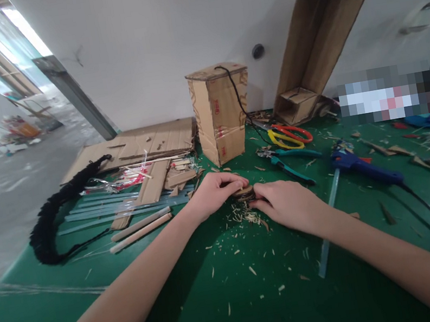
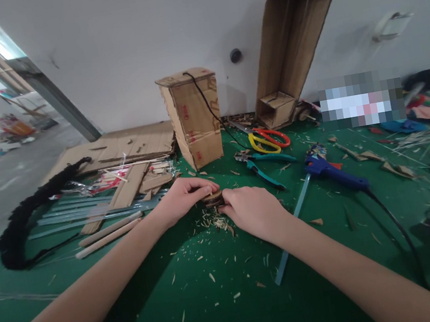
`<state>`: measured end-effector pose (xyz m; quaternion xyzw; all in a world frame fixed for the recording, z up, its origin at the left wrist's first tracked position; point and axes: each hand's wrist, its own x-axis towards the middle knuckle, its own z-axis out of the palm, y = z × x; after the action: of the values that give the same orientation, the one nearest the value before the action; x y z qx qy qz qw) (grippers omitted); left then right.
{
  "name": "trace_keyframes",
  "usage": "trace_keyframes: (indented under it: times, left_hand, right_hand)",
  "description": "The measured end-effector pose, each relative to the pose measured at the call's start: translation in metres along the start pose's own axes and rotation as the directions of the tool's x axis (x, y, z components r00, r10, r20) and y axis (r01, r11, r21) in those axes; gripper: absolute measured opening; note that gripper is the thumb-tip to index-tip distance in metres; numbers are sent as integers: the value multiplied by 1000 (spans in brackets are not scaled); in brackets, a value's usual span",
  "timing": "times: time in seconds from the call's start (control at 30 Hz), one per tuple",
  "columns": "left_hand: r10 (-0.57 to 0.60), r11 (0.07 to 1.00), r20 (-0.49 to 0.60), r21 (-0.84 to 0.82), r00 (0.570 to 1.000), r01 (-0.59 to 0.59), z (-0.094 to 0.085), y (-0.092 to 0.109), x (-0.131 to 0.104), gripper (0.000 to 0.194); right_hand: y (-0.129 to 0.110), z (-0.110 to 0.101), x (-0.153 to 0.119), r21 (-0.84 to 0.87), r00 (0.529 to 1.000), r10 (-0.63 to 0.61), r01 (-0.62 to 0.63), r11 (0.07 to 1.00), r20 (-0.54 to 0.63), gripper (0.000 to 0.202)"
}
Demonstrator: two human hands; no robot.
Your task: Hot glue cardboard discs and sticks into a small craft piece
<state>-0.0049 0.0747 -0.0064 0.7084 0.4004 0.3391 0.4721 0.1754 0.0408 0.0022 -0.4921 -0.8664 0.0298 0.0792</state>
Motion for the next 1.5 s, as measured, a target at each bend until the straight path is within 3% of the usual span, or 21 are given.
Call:
trace_keyframes:
  times: [0.4,0.6,0.87,1.1,1.2,1.5]
  left_hand:
    - [24,1000,-38,-9,999,-25,2,1,-3,18]
    - [-17,980,-237,-196,971,-30,-1,-5,0,26]
    - [-16,999,-169,-52,985,7,0,-1,1,27]
    - [14,993,-114,117,993,-1,2,-4,3,25]
    - [17,987,-105,158,994,0,3,-5,4,25]
    - [16,990,-62,142,998,-7,0,-4,5,24]
  right_hand:
    - [-2,-1,-2,30,1000,3,-3,1000,1,19]
    - [-5,-2,-7,-6,1000,22,-22,1000,-15,20]
    - [-2,3,-15,81,991,30,-19,997,-131,24]
    - [0,10,-9,-107,976,27,-51,993,-215,29]
    - [1,14,-7,-161,972,-28,-10,987,-232,28]
    - [1,15,-5,-258,949,-116,38,965,-293,29]
